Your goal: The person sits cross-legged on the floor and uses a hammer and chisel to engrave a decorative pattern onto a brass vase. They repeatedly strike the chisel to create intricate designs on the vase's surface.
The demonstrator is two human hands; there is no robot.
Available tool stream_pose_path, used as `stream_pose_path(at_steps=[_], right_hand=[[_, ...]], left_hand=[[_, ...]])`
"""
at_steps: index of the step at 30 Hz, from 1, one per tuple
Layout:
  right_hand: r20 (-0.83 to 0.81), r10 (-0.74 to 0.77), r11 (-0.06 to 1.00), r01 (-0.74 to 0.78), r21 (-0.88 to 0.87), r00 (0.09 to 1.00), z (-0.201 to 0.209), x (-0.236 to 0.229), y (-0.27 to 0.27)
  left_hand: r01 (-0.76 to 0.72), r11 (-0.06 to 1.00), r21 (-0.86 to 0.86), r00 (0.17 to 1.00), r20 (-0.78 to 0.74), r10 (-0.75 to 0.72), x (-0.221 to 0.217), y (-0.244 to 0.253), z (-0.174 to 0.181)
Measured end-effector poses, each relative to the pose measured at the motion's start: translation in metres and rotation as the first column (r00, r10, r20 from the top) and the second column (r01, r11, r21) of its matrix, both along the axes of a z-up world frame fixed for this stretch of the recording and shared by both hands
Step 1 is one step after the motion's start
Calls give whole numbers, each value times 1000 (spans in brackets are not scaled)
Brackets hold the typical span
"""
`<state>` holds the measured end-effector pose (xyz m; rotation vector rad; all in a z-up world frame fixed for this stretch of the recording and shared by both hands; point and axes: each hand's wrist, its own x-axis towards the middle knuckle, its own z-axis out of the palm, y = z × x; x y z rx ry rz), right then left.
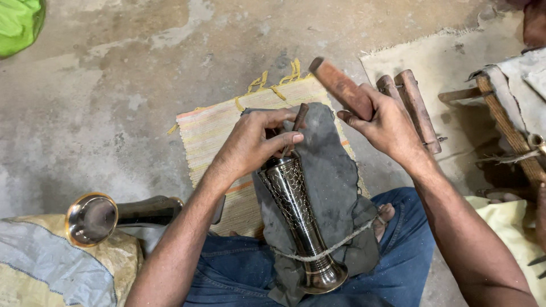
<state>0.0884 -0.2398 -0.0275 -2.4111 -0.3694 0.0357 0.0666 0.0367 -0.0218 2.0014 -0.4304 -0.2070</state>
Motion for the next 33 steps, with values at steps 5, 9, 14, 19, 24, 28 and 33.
stream_pose_path(at_steps=[5,9,14,19,24,28,33], right_hand=[[-73,22,991,-32,-127,997,-14,9,-16],[-185,31,980,-67,-189,982,-21,25,-21],[-178,156,985,-167,-48,971,-17,39,-12],[-318,191,981,-195,18,929,-10,45,-3],[-260,187,972,-216,-90,947,-8,43,-3],[-233,100,953,-160,-256,967,-13,31,-8],[-172,129,992,-125,34,977,-18,12,-10]], left_hand=[[-46,993,104,999,-9,48,-2,-4,-1],[-116,992,46,993,3,116,-7,-4,2],[-215,976,-40,974,-77,211,-14,-4,-1],[-252,965,-73,962,-124,242,-19,-3,-10],[-234,966,-110,969,-105,223,-20,0,-10],[-188,975,-121,979,-102,176,-17,0,-7],[-69,995,-73,991,-122,60,-13,2,-1]])
